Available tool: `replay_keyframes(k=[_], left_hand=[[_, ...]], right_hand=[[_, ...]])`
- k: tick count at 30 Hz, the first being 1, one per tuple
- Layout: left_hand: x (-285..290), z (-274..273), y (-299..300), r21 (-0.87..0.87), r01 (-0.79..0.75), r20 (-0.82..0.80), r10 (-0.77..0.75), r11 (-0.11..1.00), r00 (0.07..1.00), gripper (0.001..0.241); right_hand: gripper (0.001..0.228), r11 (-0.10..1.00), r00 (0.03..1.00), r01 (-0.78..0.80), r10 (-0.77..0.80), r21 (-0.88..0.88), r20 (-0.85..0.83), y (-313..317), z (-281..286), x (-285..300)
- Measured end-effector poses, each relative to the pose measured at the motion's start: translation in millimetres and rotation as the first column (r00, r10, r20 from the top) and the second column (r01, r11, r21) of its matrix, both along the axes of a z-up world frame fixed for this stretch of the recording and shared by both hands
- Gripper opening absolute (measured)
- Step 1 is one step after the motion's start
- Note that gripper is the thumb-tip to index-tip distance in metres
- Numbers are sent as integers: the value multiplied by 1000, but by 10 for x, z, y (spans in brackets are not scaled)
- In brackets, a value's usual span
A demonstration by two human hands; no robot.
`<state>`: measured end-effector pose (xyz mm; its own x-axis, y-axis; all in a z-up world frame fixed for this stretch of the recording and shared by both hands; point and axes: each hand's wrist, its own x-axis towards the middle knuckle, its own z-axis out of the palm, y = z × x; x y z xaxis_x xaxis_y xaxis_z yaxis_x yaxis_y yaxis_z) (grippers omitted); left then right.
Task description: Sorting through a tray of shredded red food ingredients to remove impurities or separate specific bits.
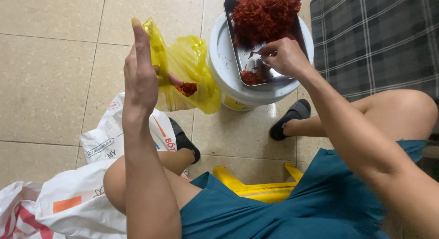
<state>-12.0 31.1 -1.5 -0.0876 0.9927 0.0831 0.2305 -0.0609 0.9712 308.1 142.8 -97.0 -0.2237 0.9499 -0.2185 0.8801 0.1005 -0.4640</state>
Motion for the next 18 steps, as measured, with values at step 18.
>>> replay_keyframes(k=[18], left_hand=[[10, -50, 97, 41, 69, 30, -71, 997, 997, 106]], right_hand=[[77, 961, 997, -17, 37, -275, 69, -157, 19, -133]])
